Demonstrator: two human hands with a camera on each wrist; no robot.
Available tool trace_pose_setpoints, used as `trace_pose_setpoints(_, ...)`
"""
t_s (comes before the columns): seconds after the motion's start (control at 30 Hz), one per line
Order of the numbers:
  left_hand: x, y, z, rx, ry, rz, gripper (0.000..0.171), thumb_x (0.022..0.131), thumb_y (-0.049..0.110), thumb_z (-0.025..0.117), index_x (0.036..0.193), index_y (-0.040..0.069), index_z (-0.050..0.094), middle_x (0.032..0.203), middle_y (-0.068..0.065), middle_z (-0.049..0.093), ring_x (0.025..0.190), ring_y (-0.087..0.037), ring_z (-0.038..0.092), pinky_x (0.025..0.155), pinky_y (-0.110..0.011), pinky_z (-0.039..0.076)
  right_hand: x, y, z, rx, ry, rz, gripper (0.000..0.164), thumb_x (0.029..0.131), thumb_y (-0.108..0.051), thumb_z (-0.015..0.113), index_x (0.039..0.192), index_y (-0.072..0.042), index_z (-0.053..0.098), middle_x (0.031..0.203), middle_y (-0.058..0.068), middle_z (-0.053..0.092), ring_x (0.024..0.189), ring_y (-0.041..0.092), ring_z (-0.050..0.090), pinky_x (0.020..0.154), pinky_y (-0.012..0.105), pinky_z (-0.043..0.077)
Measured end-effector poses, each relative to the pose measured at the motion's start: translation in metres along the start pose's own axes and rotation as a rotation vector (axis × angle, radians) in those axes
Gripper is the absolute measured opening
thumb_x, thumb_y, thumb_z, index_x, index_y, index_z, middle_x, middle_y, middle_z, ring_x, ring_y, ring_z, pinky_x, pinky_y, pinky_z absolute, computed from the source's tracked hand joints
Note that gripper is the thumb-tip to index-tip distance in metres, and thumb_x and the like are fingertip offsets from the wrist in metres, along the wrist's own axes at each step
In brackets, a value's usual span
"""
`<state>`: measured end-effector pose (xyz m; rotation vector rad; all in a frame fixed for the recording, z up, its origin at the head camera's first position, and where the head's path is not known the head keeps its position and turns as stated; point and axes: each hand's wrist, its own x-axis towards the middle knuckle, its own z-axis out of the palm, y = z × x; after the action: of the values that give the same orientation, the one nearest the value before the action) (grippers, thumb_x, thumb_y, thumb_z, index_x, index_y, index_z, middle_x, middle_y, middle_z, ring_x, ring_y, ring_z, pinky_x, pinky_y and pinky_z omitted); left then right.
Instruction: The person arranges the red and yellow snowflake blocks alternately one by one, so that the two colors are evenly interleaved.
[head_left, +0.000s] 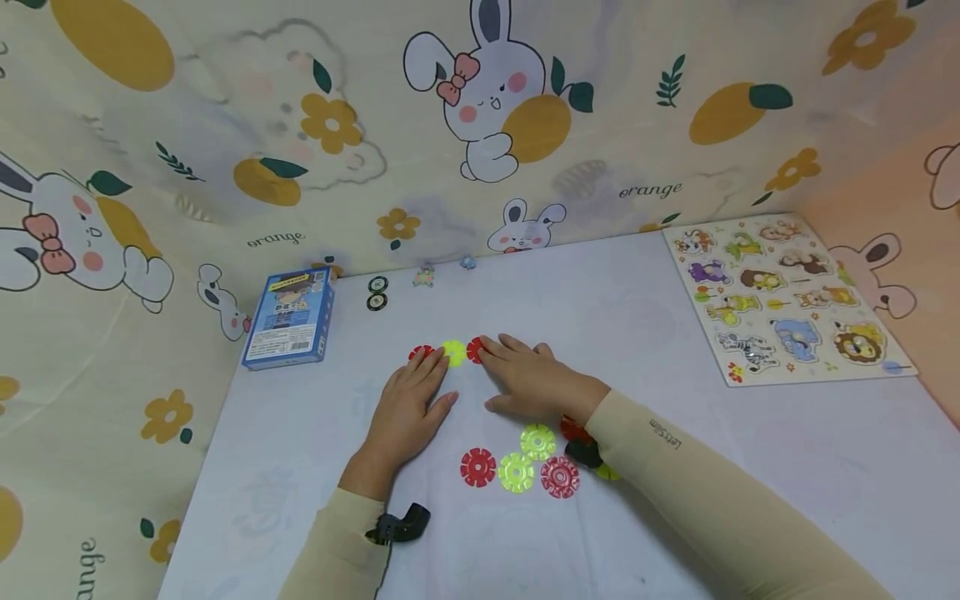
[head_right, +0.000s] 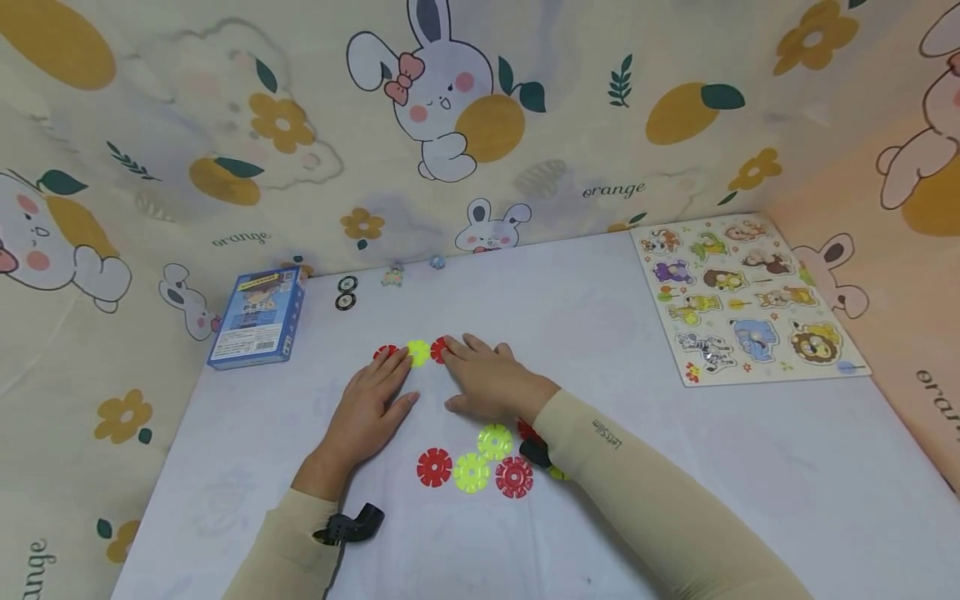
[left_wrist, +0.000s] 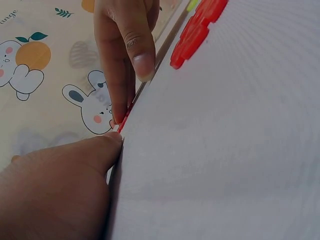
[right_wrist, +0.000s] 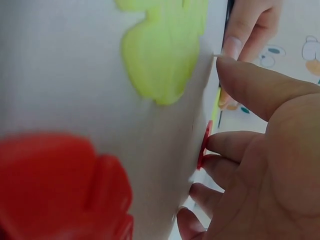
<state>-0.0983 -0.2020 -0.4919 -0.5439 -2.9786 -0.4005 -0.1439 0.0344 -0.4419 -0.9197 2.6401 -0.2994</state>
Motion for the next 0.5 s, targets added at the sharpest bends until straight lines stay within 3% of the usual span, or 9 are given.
trace_pose_setpoints(0.27, 0.001, 0.0, 0.0, -0.001, 0.003, 0.002, 0.065, 0.094, 0.051, 0.05, 0.15, 0.019, 0.035, 0.155, 0.005, 0.026, 0.143, -0.021, 0.016, 0.112, -0.046, 0.017, 0.0, 0.004, -0.002, 0.109, 0.002, 0.002, 0.087, 0.083, -0.063, 0.059, 0.153, -0.021, 0.027, 0.158, -0.004, 0.016, 0.143, 0.023, 0.011, 0.104, 0.059, 0.022)
trace_pose_setpoints(0.37, 0.0, 0.0, 0.001, 0.0, 0.005, 0.004, 0.065, 0.095, 0.052, 0.049, 0.15, 0.019, 0.035, 0.155, 0.005, 0.026, 0.143, -0.022, 0.015, 0.112, -0.047, 0.018, -0.002, 0.008, -0.005, 0.224, 0.028, 0.004, 0.084, 0.083, -0.066, 0.056, 0.152, -0.025, 0.029, 0.157, -0.004, 0.021, 0.142, 0.02, 0.016, 0.105, 0.062, 0.021)
trace_pose_setpoints(0.5, 0.001, 0.0, 0.001, -0.003, 0.002, -0.003, 0.066, 0.094, 0.052, 0.049, 0.15, 0.02, 0.035, 0.155, 0.006, 0.025, 0.143, -0.021, 0.015, 0.112, -0.047, 0.018, -0.014, 0.013, -0.015, 0.452, 0.082, -0.01, 0.077, 0.085, -0.066, 0.054, 0.149, -0.028, 0.035, 0.151, -0.006, 0.032, 0.137, 0.017, 0.028, 0.106, 0.055, 0.028)
